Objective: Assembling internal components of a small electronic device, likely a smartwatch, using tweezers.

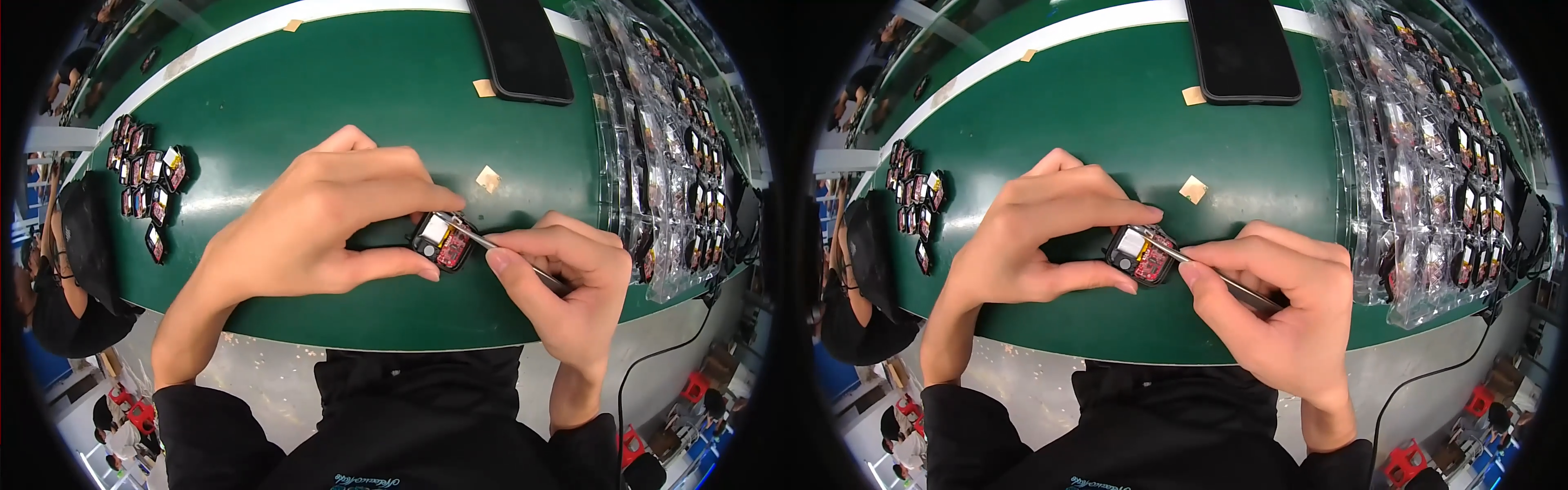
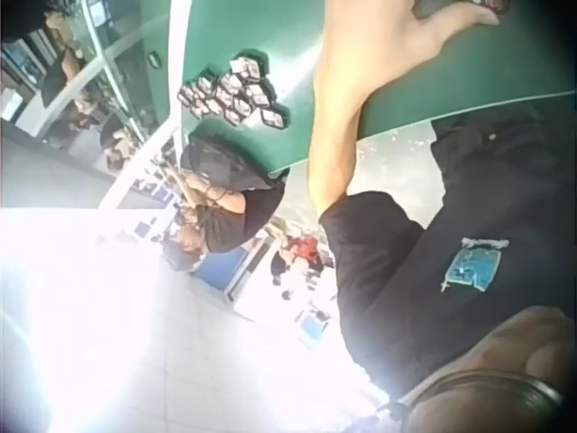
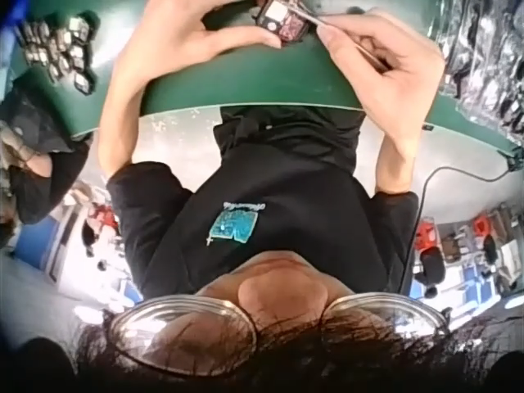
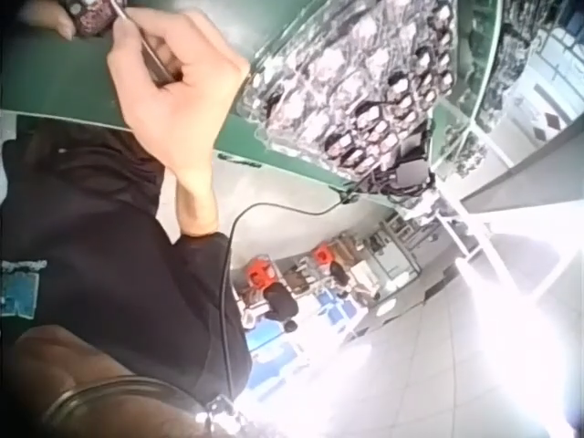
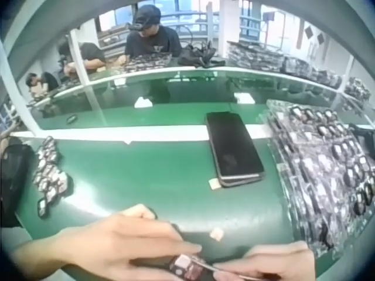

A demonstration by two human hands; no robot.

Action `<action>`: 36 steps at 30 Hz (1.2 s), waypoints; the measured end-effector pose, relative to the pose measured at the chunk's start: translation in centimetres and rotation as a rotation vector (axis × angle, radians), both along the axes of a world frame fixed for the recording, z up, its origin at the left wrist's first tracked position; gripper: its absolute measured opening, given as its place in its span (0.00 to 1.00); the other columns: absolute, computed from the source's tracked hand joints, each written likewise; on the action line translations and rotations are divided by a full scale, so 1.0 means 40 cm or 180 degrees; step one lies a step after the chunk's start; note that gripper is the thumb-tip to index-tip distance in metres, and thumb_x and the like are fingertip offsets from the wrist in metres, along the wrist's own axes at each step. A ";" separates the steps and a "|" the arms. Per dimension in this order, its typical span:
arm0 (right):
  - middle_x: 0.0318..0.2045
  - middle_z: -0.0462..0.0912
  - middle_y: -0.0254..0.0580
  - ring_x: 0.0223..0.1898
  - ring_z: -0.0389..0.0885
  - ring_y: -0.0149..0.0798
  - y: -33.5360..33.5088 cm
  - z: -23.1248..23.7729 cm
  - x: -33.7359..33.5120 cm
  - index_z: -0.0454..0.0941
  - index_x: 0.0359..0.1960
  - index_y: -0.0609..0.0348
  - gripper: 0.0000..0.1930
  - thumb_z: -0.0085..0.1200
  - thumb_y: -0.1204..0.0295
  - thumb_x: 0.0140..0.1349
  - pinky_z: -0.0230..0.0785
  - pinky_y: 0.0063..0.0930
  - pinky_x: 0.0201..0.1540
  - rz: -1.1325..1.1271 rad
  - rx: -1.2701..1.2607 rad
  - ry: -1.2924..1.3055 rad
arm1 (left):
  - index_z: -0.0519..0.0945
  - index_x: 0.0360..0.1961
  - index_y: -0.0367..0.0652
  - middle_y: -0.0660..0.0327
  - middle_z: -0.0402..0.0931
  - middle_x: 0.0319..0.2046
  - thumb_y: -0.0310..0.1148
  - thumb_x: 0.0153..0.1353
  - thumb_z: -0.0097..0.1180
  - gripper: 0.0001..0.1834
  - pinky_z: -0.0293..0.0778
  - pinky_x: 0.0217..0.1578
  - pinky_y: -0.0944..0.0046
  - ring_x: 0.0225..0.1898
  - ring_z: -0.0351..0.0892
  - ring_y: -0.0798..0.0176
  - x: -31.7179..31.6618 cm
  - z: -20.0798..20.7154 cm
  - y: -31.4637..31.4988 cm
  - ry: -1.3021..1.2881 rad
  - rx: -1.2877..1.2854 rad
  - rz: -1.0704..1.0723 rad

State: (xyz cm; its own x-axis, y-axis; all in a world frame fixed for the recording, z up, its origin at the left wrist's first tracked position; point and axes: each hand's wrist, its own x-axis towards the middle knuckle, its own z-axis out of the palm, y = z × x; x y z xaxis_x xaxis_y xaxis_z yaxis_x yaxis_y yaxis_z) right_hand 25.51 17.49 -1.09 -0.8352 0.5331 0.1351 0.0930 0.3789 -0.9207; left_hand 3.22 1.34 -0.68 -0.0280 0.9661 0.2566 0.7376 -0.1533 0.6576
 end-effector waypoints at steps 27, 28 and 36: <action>0.23 0.81 0.32 0.19 0.68 0.21 -0.002 0.003 0.005 0.94 0.40 0.66 0.12 0.75 0.85 0.52 0.53 0.20 0.23 -0.0078 0.0887 0.0154 | 0.92 0.52 0.39 0.66 0.83 0.31 0.44 0.41 0.88 0.36 0.66 0.41 0.64 0.28 0.70 0.67 0.002 0.023 0.008 -0.0081 -0.0366 0.0242; 0.24 0.81 0.32 0.19 0.67 0.20 -0.004 -0.003 0.005 0.94 0.41 0.65 0.14 0.76 0.86 0.51 0.53 0.20 0.22 -0.0097 0.0972 0.0247 | 0.92 0.51 0.39 0.66 0.82 0.31 0.44 0.41 0.89 0.35 0.65 0.40 0.64 0.27 0.69 0.68 0.000 0.023 0.008 -0.0033 -0.0370 0.0187; 0.26 0.82 0.30 0.18 0.64 0.18 -0.008 -0.007 0.002 0.96 0.43 0.64 0.17 0.77 0.86 0.49 0.51 0.20 0.21 -0.0074 0.1305 0.0269 | 0.92 0.49 0.39 0.65 0.83 0.31 0.44 0.42 0.88 0.33 0.64 0.40 0.64 0.26 0.69 0.68 -0.003 0.016 0.010 -0.0062 -0.0254 0.0138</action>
State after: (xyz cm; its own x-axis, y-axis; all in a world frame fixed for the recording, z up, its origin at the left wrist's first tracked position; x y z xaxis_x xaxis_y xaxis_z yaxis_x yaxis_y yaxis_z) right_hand 25.58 17.17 -1.37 -0.8003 0.4397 0.4076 0.0364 0.7143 -0.6989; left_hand 3.11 1.76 -0.03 -0.0745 0.9812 0.1779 0.7294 -0.0680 0.6807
